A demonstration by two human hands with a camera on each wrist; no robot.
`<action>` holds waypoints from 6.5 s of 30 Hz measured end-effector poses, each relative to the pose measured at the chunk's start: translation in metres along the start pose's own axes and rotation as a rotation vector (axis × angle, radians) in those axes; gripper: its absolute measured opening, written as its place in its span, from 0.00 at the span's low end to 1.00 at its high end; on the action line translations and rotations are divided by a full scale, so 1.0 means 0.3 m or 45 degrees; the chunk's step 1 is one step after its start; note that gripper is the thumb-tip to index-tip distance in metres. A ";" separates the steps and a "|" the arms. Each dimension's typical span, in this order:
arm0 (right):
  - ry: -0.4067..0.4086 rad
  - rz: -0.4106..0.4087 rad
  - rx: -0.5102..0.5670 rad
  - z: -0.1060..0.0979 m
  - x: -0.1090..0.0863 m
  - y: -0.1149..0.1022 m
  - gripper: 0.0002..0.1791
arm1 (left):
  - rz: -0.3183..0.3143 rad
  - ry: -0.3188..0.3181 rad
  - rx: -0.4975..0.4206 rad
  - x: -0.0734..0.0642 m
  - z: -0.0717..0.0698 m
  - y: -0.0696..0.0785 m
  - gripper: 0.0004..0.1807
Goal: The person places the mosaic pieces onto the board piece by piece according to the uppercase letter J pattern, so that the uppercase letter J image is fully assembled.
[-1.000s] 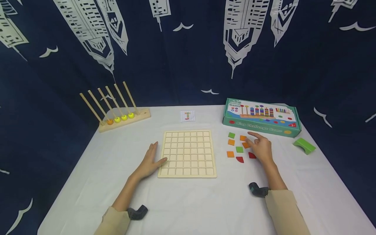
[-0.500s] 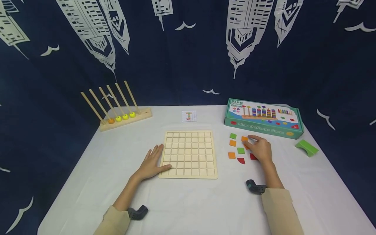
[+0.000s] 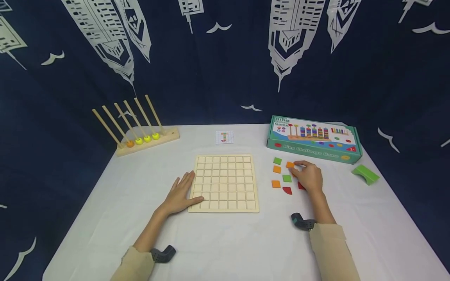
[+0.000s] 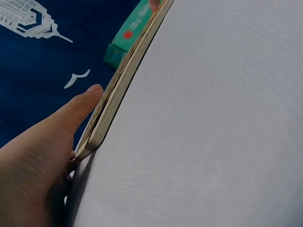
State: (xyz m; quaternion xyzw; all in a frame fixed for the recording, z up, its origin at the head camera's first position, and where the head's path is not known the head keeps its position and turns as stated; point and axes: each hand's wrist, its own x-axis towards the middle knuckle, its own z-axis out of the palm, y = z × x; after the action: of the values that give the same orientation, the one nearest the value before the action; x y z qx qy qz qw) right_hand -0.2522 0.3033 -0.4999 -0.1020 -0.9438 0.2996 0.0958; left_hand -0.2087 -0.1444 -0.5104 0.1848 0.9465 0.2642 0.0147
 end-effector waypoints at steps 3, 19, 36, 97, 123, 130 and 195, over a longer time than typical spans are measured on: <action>0.017 -0.009 -0.007 0.000 -0.005 -0.004 0.23 | 0.001 0.002 -0.007 -0.001 -0.004 0.003 0.57; 0.128 -0.106 0.055 0.021 -0.023 0.015 0.26 | 0.007 0.013 0.022 -0.005 -0.004 0.003 0.56; 0.025 -0.172 0.026 0.008 -0.026 0.012 0.25 | 0.044 0.046 0.059 -0.004 0.006 -0.002 0.55; -0.185 -0.612 0.194 0.431 -0.094 -0.617 0.19 | 0.083 0.001 0.188 -0.037 0.004 0.018 0.69; -0.121 -0.563 0.349 0.296 -0.100 -0.454 0.16 | 0.084 -0.004 0.188 -0.036 0.010 0.012 0.70; 0.052 -0.509 0.199 0.173 -0.055 -0.291 0.16 | 0.081 0.000 0.194 -0.037 0.012 0.013 0.72; -0.044 -0.673 0.144 0.257 -0.109 -0.382 0.17 | 0.089 0.000 0.144 -0.036 0.006 0.027 0.69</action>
State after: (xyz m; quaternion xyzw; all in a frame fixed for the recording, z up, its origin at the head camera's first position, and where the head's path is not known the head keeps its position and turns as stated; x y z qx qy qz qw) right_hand -0.2550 0.1615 -0.4986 0.1584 -0.9208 0.3183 0.1601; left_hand -0.1956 -0.1410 -0.5086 0.2183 0.9529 0.2106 -0.0051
